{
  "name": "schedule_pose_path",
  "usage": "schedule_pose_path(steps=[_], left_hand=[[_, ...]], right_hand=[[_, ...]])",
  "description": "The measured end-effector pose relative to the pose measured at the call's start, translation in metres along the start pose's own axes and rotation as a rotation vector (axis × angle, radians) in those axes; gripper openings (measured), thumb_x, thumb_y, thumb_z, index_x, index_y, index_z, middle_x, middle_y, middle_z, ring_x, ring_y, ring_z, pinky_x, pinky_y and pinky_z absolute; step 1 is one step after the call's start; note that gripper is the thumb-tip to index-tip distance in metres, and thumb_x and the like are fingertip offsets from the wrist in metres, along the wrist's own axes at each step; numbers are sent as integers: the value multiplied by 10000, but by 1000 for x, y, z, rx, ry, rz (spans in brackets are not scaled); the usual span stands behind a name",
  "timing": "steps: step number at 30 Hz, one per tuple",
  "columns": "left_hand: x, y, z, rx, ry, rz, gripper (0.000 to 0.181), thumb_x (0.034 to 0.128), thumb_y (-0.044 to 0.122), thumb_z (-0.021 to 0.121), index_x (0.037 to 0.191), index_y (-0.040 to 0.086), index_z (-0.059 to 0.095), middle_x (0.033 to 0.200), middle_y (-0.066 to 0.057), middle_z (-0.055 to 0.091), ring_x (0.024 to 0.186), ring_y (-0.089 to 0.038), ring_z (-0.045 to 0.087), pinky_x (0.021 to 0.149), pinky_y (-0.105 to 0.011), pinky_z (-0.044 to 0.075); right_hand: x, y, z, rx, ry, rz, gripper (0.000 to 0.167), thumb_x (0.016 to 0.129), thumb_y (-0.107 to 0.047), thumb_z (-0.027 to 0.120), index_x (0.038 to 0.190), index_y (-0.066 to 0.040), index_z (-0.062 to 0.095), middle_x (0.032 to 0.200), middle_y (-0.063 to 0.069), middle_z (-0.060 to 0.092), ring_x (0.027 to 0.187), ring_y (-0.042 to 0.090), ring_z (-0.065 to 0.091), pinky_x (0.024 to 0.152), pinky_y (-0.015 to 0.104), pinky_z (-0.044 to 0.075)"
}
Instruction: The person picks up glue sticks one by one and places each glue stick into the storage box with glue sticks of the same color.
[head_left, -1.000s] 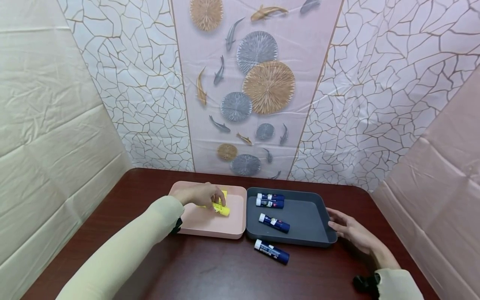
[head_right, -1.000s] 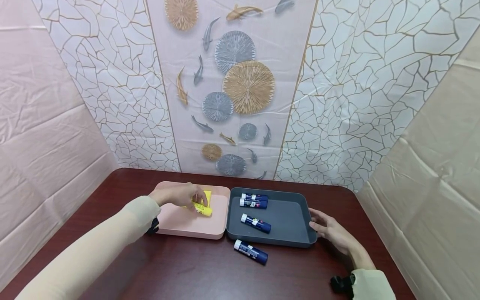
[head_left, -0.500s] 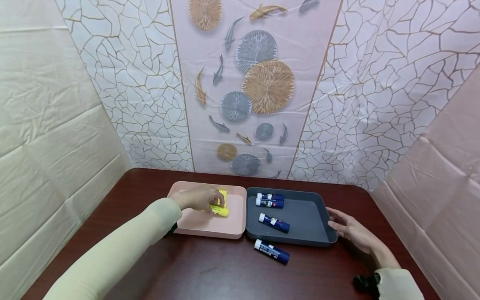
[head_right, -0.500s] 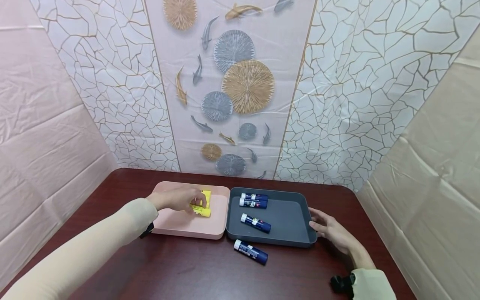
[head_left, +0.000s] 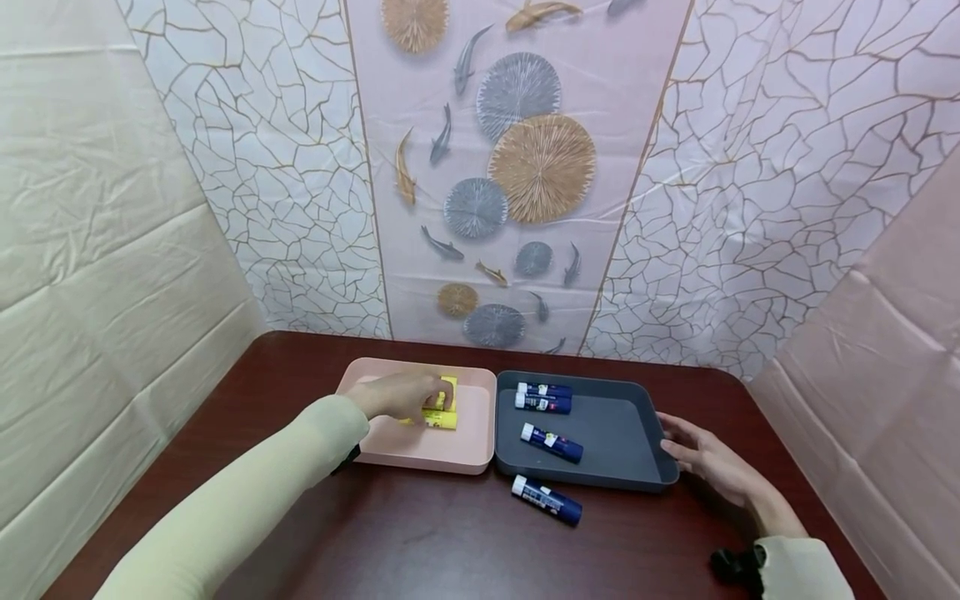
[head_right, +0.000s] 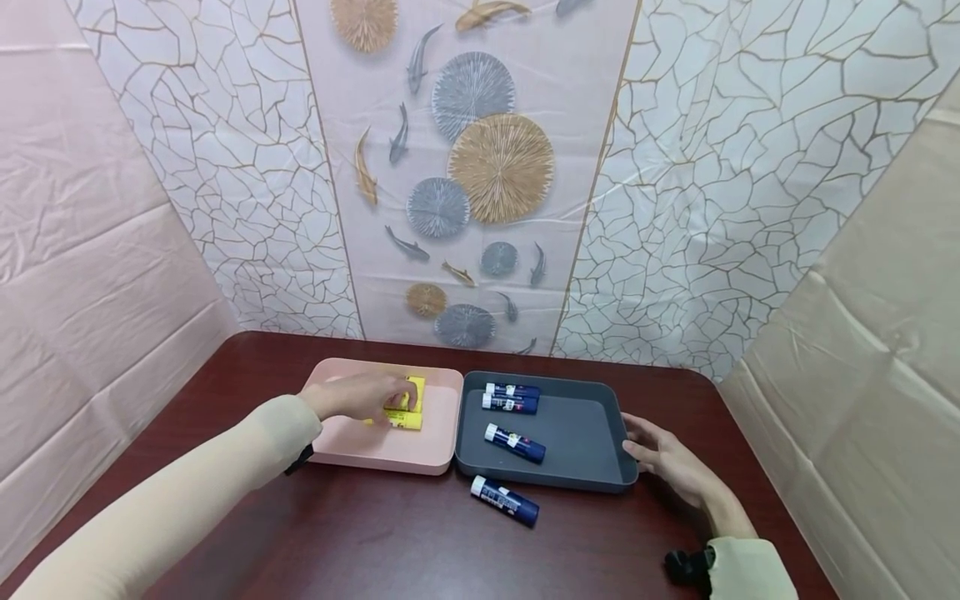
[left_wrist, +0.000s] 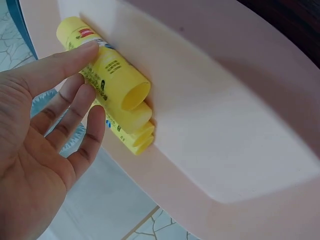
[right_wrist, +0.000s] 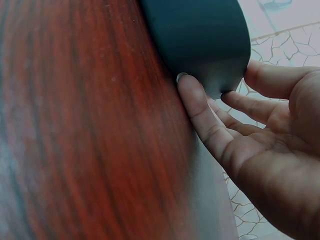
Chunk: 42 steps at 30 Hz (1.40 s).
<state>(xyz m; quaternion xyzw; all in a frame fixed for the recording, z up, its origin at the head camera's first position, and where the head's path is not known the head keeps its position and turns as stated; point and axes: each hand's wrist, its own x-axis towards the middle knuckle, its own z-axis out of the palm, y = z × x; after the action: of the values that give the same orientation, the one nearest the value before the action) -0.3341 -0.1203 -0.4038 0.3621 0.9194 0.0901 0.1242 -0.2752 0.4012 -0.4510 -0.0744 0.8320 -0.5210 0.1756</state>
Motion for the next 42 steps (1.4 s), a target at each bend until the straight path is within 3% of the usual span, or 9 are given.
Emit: schedule_pose_path(steps=[9, 12, 14, 19, 24, 27, 32, 37, 42], left_hand=[[-7, 3, -9, -120, 55, 13, 307, 848, -10, 823, 1081, 138, 689, 995, -33, 630, 894, -162, 577, 801, -345, 511], [-5, 3, -7, -158, 93, 24, 260, 884, 54, 823, 1101, 131, 702, 1013, -37, 654, 909, -161, 603, 804, -343, 520], [-2, 6, -5, -191, 136, 62, 218, 911, 78, 802, 1107, 110, 710, 1002, -32, 666, 909, -163, 625, 808, -331, 524], [0, 34, -3, -324, 228, 141, 157, 975, 60, 712, 1130, 76, 719, 1019, -37, 693, 936, -178, 654, 850, -339, 545], [0, 69, 7, -425, 265, 164, 193, 1019, 96, 674, 1205, 128, 715, 1124, -36, 699, 1011, -128, 645, 879, -301, 555], [1, 89, 13, -462, 262, 190, 227, 1031, 131, 667, 1254, 151, 704, 1171, -1, 691, 1033, -70, 632, 912, -260, 538], [3, 117, 20, -439, 252, 253, 262, 1047, 207, 655, 1306, 196, 690, 1263, 48, 665, 1035, -58, 605, 935, -279, 516], [8, 134, 29, -418, 244, 292, 278, 1050, 250, 654, 1324, 219, 687, 1301, 98, 651, 1155, -28, 582, 1002, -258, 491], [11, 144, 42, -450, 190, 316, 284, 1050, 233, 653, 1332, 225, 686, 1342, 97, 652, 1204, -14, 589, 1025, -248, 487]], right_hand=[[1, -2, -4, -28, 14, -4, 737, 1086, -277, 569, 1654, -27, 171, 1465, 283, 395, 1285, 379, 525, 1001, 387, 521], [0, -4, -5, -32, 19, -7, 734, 1087, -273, 567, 1652, -22, 172, 1454, 280, 399, 1288, 379, 518, 988, 361, 522], [-1, -5, -6, -30, 19, -10, 733, 1087, -271, 567, 1652, -20, 172, 1452, 281, 400, 1289, 379, 518, 976, 340, 523], [-2, -6, -8, -29, 17, -22, 732, 1085, -263, 570, 1651, -18, 175, 1441, 285, 400, 1281, 377, 525, 952, 293, 524], [-3, -8, -8, -28, 13, -21, 732, 1087, -260, 567, 1651, -15, 170, 1460, 291, 386, 1299, 385, 510, 960, 293, 523], [-3, -8, -8, -28, 12, -19, 734, 1086, -263, 567, 1652, -16, 170, 1470, 292, 380, 1316, 398, 494, 971, 307, 521], [-3, -5, -8, -23, 6, -28, 719, 1092, -251, 556, 1653, -21, 169, 1460, 289, 382, 1314, 395, 494, 967, 307, 520], [-1, 0, -4, -7, -8, -28, 716, 1096, -248, 550, 1653, -19, 164, 1426, 284, 392, 1252, 312, 552, 957, 298, 525], [0, 2, -1, 7, -5, -16, 723, 1090, -250, 562, 1653, -22, 170, 1421, 277, 397, 1239, 295, 560, 961, 299, 529]])
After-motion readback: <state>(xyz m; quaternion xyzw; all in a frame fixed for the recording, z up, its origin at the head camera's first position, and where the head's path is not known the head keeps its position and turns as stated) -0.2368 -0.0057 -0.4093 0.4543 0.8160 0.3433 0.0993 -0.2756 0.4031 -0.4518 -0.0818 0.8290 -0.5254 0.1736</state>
